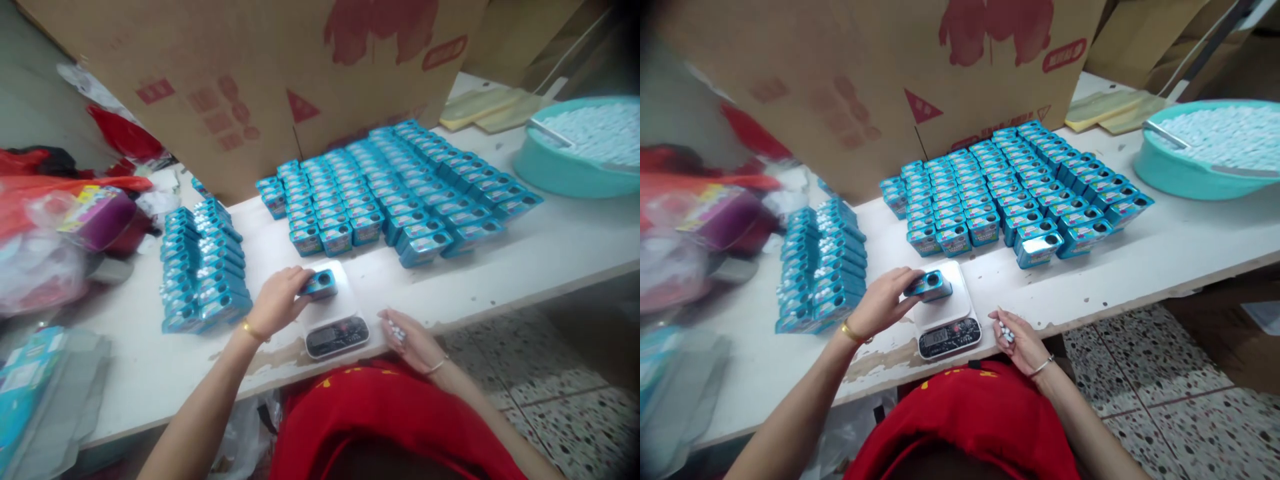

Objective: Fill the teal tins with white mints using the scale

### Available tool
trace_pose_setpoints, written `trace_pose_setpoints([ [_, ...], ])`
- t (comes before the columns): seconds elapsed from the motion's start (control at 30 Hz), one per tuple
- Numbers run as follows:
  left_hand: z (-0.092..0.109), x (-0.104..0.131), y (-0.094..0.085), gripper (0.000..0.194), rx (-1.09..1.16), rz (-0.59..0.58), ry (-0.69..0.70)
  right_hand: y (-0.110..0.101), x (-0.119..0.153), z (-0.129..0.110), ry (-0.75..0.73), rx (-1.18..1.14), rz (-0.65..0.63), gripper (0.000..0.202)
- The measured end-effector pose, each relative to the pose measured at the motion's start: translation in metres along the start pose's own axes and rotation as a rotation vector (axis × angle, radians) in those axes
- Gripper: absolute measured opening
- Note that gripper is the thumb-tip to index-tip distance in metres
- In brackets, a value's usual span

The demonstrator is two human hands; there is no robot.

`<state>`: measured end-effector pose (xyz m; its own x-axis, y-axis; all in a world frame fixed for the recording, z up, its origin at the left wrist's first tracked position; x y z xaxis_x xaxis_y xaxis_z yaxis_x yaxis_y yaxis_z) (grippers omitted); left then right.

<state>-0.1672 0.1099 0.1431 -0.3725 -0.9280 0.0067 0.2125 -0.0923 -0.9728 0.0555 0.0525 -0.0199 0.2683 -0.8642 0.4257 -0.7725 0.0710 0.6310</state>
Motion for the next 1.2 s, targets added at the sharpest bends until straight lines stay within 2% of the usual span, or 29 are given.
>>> trace_pose_setpoints([
  [0.1,-0.032,-0.003,-0.025,0.028,-0.011,0.104,-0.087,0.001,0.0,0.002,0.008,0.009,-0.006,0.029],
  [0.17,-0.067,-0.01,-0.045,0.032,-0.054,0.235,-0.183,0.002,-0.002,0.003,0.006,0.017,-0.011,0.029],
  [0.23,-0.105,-0.028,-0.056,0.034,-0.119,0.308,-0.281,0.001,-0.004,0.005,0.004,0.03,-0.01,0.029],
  [0.33,-0.155,-0.072,-0.051,0.032,-0.166,0.283,-0.376,-0.001,-0.007,0.009,0.017,0.038,0.007,0.03],
  [0.4,-0.177,-0.107,-0.039,0.03,-0.163,0.247,-0.371,-0.003,-0.008,0.012,0.026,0.034,0.027,0.03],
  [0.5,-0.189,-0.15,-0.024,0.029,-0.16,0.233,-0.36,-0.006,-0.009,0.015,0.017,0.027,0.042,0.029],
  [0.6,-0.186,-0.163,-0.022,0.032,-0.162,0.275,-0.358,-0.009,-0.009,0.017,0.036,0.033,0.086,0.028],
  [0.67,-0.179,-0.147,-0.03,0.036,-0.165,0.288,-0.342,-0.012,-0.008,0.019,0.058,0.042,0.102,0.027],
  [0.73,-0.168,-0.113,-0.042,0.035,-0.151,0.279,-0.293,-0.014,-0.007,0.019,0.075,0.051,0.086,0.025],
  [0.83,-0.148,-0.035,-0.062,0.026,-0.096,0.271,-0.19,-0.016,-0.005,0.02,0.115,0.072,0.065,0.023],
  [0.9,-0.138,0.02,-0.066,0.021,-0.126,0.252,-0.209,-0.017,-0.004,0.019,0.14,0.086,0.067,0.024],
  [0.97,-0.133,0.066,-0.056,0.021,-0.22,0.208,-0.263,-0.015,-0.003,0.016,0.149,0.094,0.054,0.025],
  [1.03,-0.132,0.097,-0.038,0.02,-0.332,0.177,-0.321,-0.012,-0.002,0.014,0.145,0.097,0.036,0.024],
  [1.1,-0.132,0.112,-0.021,0.015,-0.419,0.176,-0.363,-0.009,-0.001,0.012,0.131,0.102,0.019,0.024],
  [1.2,-0.12,0.113,-0.011,0.011,-0.457,0.217,-0.361,-0.006,-0.001,0.01,0.102,0.115,0.027,0.025],
])
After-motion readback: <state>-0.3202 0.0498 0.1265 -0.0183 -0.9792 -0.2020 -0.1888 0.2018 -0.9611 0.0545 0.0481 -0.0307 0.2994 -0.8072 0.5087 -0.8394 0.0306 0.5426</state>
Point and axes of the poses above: each hand's wrist, its own x-axis away from the middle knuckle, its own y-axis out of the palm, z = x × y, the point moved 5 cm from there along -x, towards the middle knuckle, and after that the axes turned 7 degrees about -y, right-handed, at the moved point
